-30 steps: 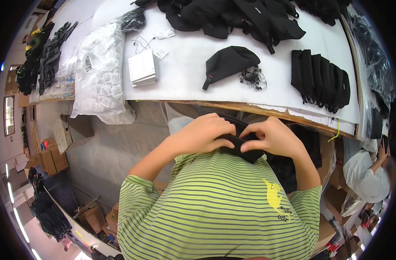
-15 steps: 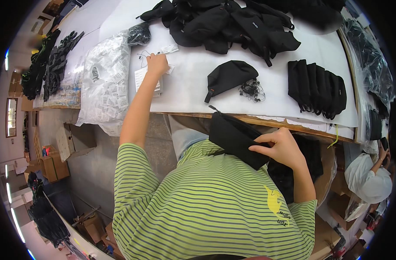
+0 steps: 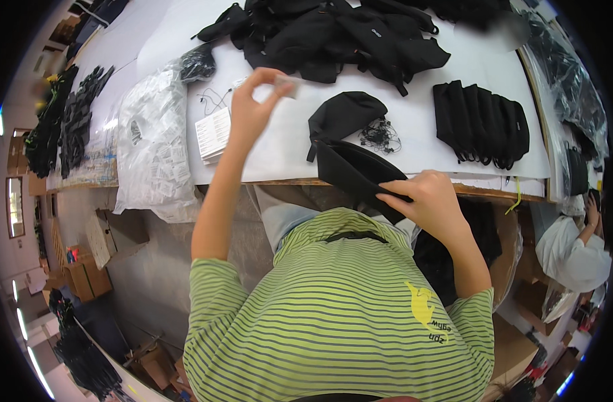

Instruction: Attaching tags and plastic fasteners to black bags at a workstation.

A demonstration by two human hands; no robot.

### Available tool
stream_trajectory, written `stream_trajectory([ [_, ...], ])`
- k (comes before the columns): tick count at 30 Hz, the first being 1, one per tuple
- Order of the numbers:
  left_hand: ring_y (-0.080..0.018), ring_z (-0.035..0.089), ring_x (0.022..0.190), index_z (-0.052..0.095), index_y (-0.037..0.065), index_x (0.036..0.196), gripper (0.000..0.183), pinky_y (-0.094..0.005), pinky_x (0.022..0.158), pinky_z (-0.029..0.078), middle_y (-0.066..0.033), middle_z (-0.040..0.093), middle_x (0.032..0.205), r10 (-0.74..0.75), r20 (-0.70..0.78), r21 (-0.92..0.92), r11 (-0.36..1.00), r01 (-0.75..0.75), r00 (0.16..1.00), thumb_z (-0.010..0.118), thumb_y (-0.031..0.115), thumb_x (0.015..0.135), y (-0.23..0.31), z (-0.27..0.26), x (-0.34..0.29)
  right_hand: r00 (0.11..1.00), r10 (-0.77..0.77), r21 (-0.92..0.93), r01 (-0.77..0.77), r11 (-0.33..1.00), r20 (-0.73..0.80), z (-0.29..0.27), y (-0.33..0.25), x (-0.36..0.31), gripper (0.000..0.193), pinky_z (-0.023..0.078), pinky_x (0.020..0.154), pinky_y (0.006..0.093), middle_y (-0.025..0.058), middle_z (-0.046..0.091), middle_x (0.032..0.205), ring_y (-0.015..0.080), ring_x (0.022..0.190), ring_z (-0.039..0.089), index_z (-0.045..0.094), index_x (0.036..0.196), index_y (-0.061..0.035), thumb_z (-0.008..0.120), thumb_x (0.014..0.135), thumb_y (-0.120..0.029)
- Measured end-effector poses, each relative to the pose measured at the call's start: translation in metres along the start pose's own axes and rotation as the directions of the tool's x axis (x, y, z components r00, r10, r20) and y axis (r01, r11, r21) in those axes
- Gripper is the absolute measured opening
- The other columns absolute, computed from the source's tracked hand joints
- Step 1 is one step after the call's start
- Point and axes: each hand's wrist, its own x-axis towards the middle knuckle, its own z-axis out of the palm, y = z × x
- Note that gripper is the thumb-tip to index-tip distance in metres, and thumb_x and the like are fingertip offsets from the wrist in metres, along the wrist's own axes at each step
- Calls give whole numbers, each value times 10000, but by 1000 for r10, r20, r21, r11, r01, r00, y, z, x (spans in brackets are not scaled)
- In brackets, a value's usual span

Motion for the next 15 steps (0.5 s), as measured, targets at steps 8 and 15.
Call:
stream_trajectory([
  [8, -236, 504, 1120, 676, 96, 957, 293, -398, 998, 327, -44, 602, 1147, 418, 307, 290, 814, -502, 855, 783, 194, 702, 75, 29, -74, 992, -96, -75, 89, 993, -83, -3, -12, 20, 134, 419, 507, 310, 36, 587, 523, 221, 477, 563, 717, 792, -127, 719, 751, -255],
  [15, -232, 487, 1161, 454, 84, 1289, 623, -372, 992, 393, -74, 493, 1265, -404, 201, -899, 285, 332, 893, 769, 227, 771, 27, 72, -133, 962, -10, 188, 64, 980, -274, 5, -29, 24, 174, 391, 497, 276, 29, 605, 549, 175, 446, 526, 737, 880, -145, 760, 726, -222],
])
